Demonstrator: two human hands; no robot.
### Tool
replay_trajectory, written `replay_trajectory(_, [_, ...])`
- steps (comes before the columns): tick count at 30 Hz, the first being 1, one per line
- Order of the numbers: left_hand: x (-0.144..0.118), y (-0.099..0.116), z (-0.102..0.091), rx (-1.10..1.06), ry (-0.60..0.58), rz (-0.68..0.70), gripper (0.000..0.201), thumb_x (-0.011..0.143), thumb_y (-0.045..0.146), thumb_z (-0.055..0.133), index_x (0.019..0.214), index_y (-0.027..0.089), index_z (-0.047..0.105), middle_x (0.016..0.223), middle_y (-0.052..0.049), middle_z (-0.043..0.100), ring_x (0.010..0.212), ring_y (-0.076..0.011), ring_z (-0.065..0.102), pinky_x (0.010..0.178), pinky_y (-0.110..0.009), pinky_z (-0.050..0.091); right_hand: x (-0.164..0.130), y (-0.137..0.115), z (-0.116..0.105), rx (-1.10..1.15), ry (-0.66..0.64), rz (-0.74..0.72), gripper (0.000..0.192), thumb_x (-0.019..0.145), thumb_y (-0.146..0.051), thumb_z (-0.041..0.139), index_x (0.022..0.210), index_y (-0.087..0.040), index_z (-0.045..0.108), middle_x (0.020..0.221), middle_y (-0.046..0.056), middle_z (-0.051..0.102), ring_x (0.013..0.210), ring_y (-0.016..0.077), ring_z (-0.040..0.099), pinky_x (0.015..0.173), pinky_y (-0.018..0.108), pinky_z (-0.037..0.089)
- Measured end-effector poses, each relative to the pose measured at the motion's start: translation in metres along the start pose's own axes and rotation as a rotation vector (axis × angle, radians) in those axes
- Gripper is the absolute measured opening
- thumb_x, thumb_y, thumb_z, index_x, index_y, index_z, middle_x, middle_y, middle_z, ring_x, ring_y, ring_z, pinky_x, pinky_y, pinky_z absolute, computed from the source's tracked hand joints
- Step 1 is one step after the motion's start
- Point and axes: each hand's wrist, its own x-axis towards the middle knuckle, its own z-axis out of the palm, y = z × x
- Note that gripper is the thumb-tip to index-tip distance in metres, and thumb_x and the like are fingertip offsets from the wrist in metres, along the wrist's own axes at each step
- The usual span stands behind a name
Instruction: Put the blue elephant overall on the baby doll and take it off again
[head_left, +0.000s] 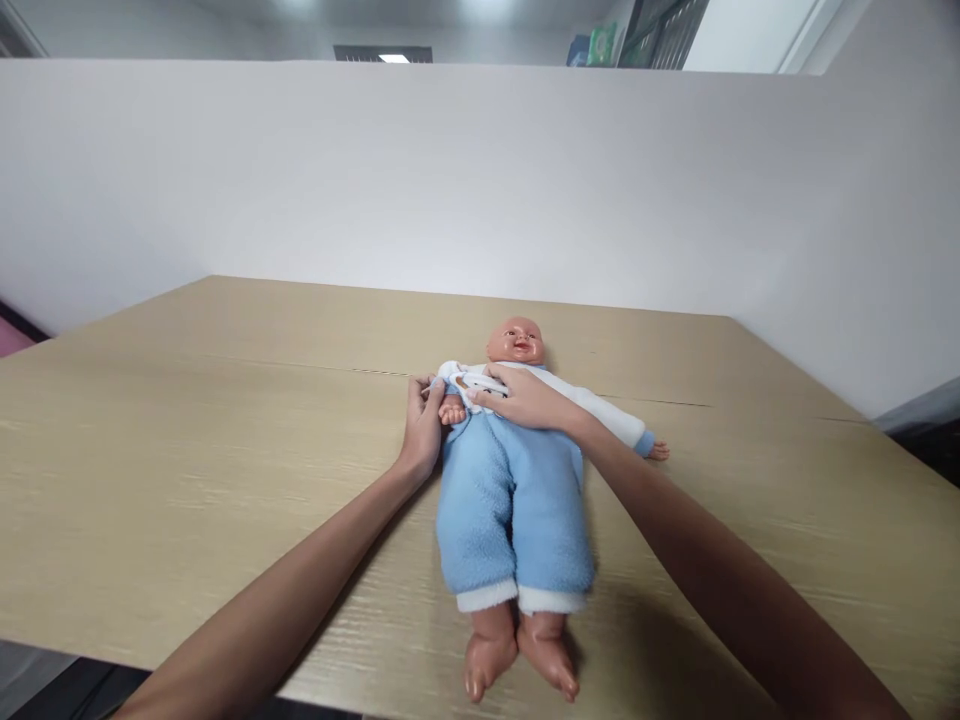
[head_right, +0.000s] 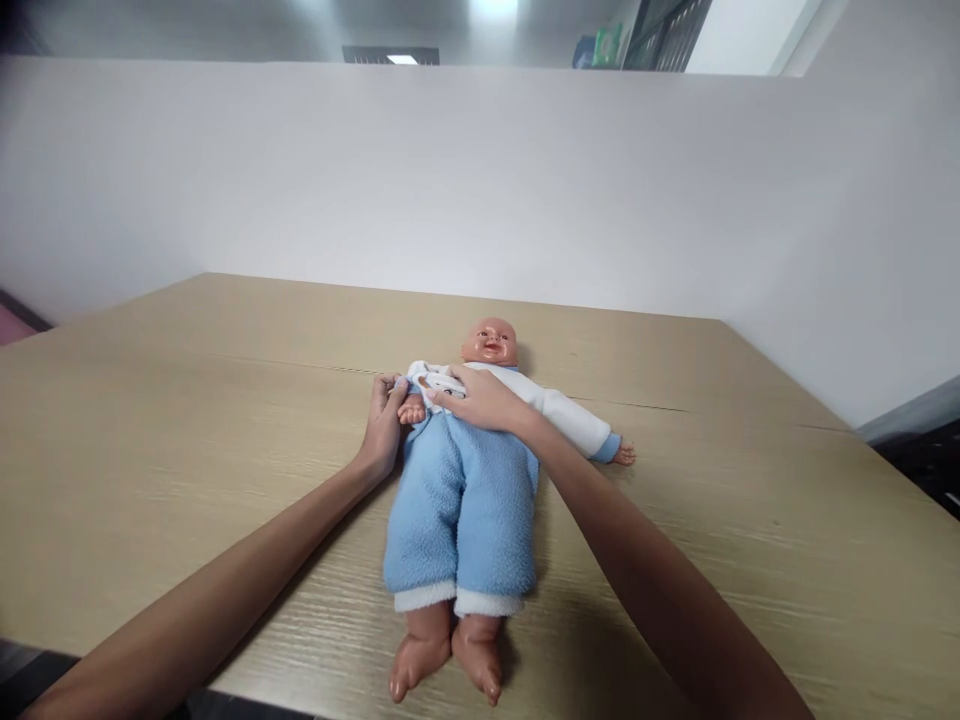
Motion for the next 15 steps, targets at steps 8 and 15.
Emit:
replay_trajectory(8, [0.014, -0.012, 0.0, -0.247, 0.05, -0.244, 0.052, 0.083, 0.057, 0.085, 0.11, 0.028, 0.051, 0.093, 0.003, 0.069, 0.08, -0.0135, 0.064, 0.074, -0.024, 0.052, -0.002, 0.022, 0.023, 0.337, 0.115, -0.001, 0.034, 0.106, -0.055, 0.058, 0.101, -0.022, 0.065, 0.095, 0.0, 0.067, 0.088, 0.0185, 0.059, 0.082, 0.029, 0.045])
replay_trajectory(15, [0.028, -0.014, -0.007, -0.11, -0.05, -0.239, 0.047, 0.082, 0.054, 0.085, 0.11, 0.026, 0.059, 0.096, 0.001, 0.07, 0.081, -0.013, 0.064, 0.069, -0.02, 0.051, -0.003, 0.028, 0.017, 0.693, 0.102, 0.027, 0.037, 0.1, -0.059, 0.068, 0.097, -0.023, 0.062, 0.09, -0.003, 0.056, 0.084, 0.0164, 0.052, 0.079, 0.029, 0.041])
